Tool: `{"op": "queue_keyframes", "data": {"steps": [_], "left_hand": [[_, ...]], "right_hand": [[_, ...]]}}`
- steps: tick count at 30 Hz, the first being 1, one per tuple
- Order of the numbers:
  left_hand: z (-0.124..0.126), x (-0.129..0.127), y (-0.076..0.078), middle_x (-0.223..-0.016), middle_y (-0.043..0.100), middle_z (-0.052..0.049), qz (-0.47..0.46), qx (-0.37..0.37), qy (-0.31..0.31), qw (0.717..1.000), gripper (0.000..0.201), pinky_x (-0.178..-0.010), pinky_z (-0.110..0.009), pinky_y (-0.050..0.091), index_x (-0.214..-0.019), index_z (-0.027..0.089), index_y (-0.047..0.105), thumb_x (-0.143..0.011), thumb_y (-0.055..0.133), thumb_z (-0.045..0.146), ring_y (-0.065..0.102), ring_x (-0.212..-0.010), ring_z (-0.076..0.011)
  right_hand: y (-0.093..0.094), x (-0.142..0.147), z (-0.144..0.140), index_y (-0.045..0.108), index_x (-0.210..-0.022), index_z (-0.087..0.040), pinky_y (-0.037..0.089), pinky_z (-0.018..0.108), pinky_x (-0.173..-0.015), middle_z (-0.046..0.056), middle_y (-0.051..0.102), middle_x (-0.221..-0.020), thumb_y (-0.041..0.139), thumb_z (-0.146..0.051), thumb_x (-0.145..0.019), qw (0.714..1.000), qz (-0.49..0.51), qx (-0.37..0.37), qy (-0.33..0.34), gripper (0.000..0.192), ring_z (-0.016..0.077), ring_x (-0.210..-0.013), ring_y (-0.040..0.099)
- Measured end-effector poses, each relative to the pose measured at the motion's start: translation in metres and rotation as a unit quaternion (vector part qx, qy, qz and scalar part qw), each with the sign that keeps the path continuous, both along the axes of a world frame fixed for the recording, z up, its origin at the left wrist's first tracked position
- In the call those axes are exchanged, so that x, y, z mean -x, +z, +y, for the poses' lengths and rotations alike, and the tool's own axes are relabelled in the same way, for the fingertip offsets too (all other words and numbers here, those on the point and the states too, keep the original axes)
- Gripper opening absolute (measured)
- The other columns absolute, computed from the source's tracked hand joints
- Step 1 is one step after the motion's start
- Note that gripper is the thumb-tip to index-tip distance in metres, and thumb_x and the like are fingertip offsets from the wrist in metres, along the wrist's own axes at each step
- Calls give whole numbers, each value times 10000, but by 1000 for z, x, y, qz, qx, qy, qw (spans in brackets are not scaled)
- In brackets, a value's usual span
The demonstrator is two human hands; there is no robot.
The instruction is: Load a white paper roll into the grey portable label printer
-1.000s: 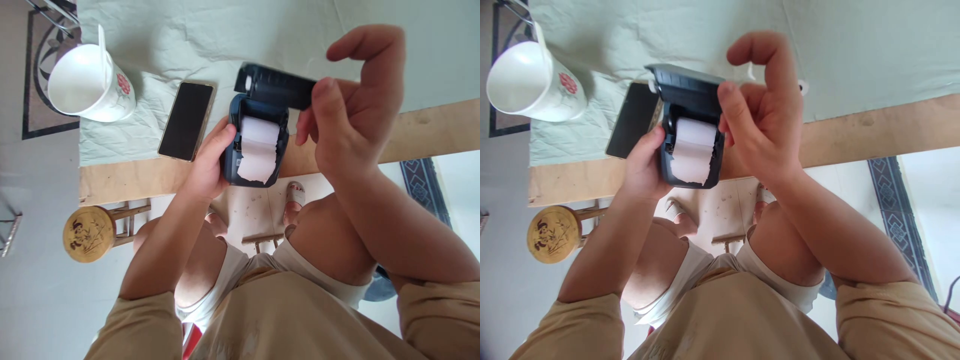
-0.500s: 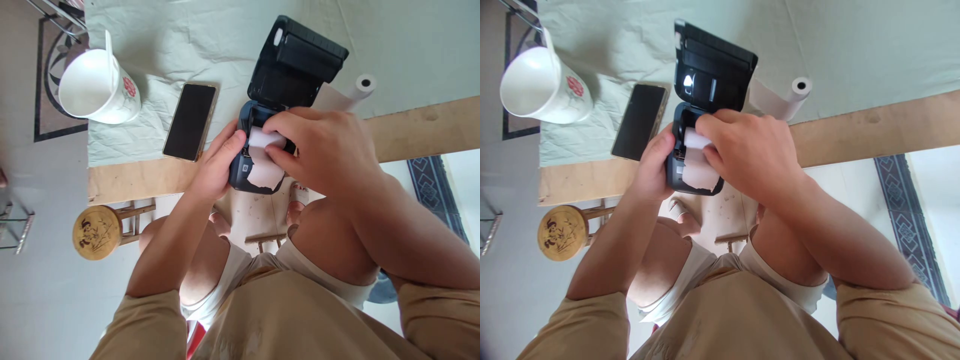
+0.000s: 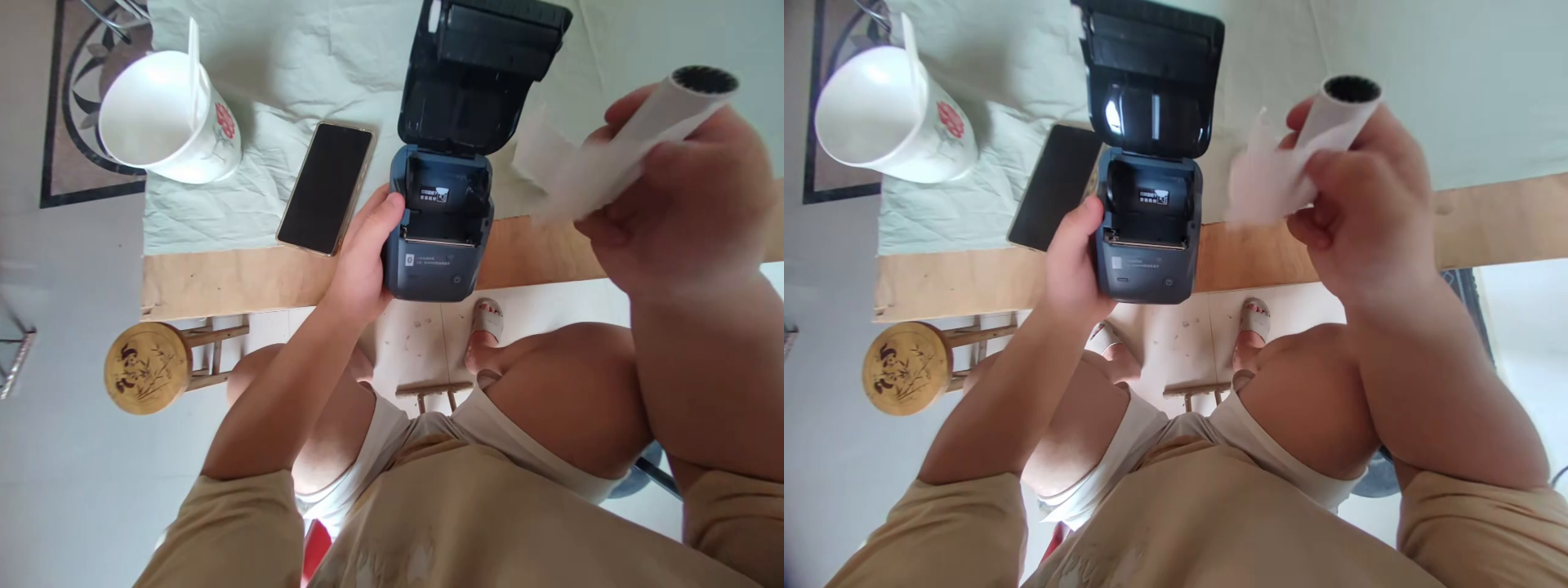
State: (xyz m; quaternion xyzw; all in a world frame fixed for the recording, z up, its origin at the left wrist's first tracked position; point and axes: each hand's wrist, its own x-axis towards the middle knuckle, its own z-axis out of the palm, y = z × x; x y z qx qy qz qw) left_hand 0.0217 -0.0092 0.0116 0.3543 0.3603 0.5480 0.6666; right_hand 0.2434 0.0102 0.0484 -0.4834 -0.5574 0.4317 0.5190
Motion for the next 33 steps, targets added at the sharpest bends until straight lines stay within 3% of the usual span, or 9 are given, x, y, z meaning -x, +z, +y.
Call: {"op": "queue_keyframes", "data": {"steps": [2, 5, 9, 12, 16, 19, 22, 27, 33], "left_hand": [[0, -1, 0, -825, 628, -27, -11, 3, 0, 1000, 305, -645, -250, 493, -979, 184, 619, -910, 483, 449, 662, -914, -177], [-1, -2, 2, -828, 634, -33, -17, 7, 0, 1000, 291, -641, -235, 493, -976, 175, 622, -911, 488, 425, 659, -906, -167], [-2, -3, 6, -893, 664, -40, -19, 16, -4, 1000, 256, -766, -259, 535, -978, 175, 623, -914, 482, 379, 652, -1038, -189], [-2, -3, 7, -908, 667, -37, -17, 11, -11, 1000, 250, -748, -249, 531, -969, 182, 627, -918, 477, 375, 655, -1026, -177], [-1, -3, 7, -822, 632, -13, -17, 9, -9, 1000, 256, -704, -229, 517, -983, 170, 626, -923, 471, 364, 672, -940, -152], [0, -2, 6, -747, 584, 2, -27, 10, -15, 999, 226, -663, -217, 501, -924, 171, 617, -925, 469, 343, 653, -778, -114], [0, -1, 6, -737, 567, 6, -29, 12, -25, 999, 218, -587, -206, 469, -883, 167, 593, -927, 467, 340, 616, -661, -89], [0, -2, 7, -764, 618, -4, -28, 7, -22, 999, 219, -527, -171, 432, -914, 170, 608, -923, 471, 341, 678, -811, -122], [-1, -1, 5, -804, 642, -7, -10, -7, -29, 999, 243, -554, -196, 458, -978, 186, 634, -923, 470, 356, 645, -746, -104]], "right_hand": [[-7, -3, -1, 610, -854, -257, 236, 216, -332, -3, 519, -720, 728, -347, -661, 999, -22, -27, -23, 243, 71, -496, 449], [-13, -5, -7, 622, -895, -269, 418, 251, -516, -14, 551, -764, 688, -224, -707, 985, -155, -66, -32, 204, 103, -654, 564], [-19, -7, -8, 603, -1003, -272, 540, 345, -735, 0, 636, -987, 702, -243, -712, 948, -303, -92, -32, 309, 156, -845, 625], [-26, -4, -3, 565, -1067, -288, 553, 417, -863, 1, 655, -1051, 708, -263, -721, 922, -382, -65, -22, 375, 198, -956, 646], [-21, -1, -7, 504, -1185, -287, 548, 491, -868, 17, 670, -1103, 737, -293, -702, 898, -439, -27, -8, 536, 260, -1038, 656], [-8, -9, -15, 500, -1237, -272, 556, 416, -807, 33, 656, -1177, 710, -308, -741, 911, -381, -150, -59, 540, 250, -1106, 643], [-4, -26, -9, 570, -1218, -286, 522, 348, -701, 41, 646, -1137, 637, -266, -774, 880, -373, -253, -146, 449, 226, -1029, 654], [-21, -38, 17, 584, -1279, -225, 482, 417, -1007, 135, 565, -1198, 699, -272, -707, 847, -513, -84, -112, 586, 229, -1173, 554], [-24, -31, 21, 535, -1319, -277, 458, 402, -987, 109, 589, -1185, 644, -223, -754, 841, -529, -39, -106, 577, 202, -1050, 585]]}}
